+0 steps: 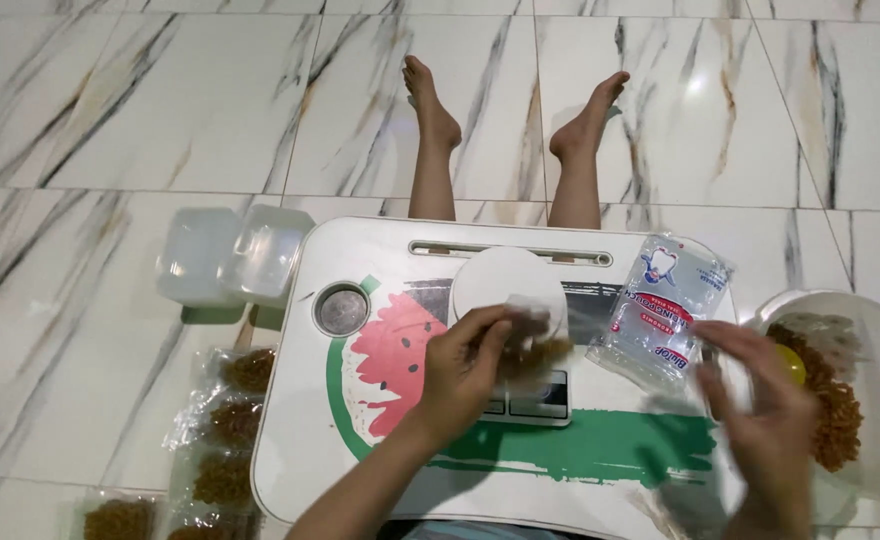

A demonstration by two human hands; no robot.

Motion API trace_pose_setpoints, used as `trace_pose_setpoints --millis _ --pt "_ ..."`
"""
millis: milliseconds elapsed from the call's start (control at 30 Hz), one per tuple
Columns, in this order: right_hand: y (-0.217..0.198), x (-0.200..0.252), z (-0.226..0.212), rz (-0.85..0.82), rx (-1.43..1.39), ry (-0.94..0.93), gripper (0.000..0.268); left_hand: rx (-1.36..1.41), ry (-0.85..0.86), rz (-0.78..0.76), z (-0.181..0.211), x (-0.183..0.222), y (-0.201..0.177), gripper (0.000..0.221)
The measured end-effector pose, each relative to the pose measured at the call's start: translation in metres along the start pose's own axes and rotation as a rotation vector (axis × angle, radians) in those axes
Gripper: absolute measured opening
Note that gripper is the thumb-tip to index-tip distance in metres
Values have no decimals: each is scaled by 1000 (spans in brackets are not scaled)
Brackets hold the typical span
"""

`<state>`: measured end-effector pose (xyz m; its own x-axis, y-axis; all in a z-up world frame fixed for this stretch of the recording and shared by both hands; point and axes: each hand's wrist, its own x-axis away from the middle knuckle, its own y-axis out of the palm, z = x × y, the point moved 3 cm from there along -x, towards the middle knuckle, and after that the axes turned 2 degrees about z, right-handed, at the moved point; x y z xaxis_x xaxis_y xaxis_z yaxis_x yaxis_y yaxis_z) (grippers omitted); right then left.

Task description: Weighing small portions of food on a digital scale and transferring them into individual plastic bags.

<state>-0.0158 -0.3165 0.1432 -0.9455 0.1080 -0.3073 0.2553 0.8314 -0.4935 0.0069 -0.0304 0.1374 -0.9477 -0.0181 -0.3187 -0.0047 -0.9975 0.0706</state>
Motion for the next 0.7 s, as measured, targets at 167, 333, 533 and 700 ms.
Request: trace_pose_setpoints --millis 167,333,533,700 --pt "65 0 -40 -195 -200 94 30 304 -274 -72 -27 30 1 20" --pt "79 8 -48 -211 -217 119 7 211 -266 -10 -37 51 -13 19" --pt "80 16 -58 -314 -67 140 7 52 -303 24 -27 51 -20 10" --pt "86 23 -91 -363 126 -144 12 -157 -49 -94 5 50 -10 16"
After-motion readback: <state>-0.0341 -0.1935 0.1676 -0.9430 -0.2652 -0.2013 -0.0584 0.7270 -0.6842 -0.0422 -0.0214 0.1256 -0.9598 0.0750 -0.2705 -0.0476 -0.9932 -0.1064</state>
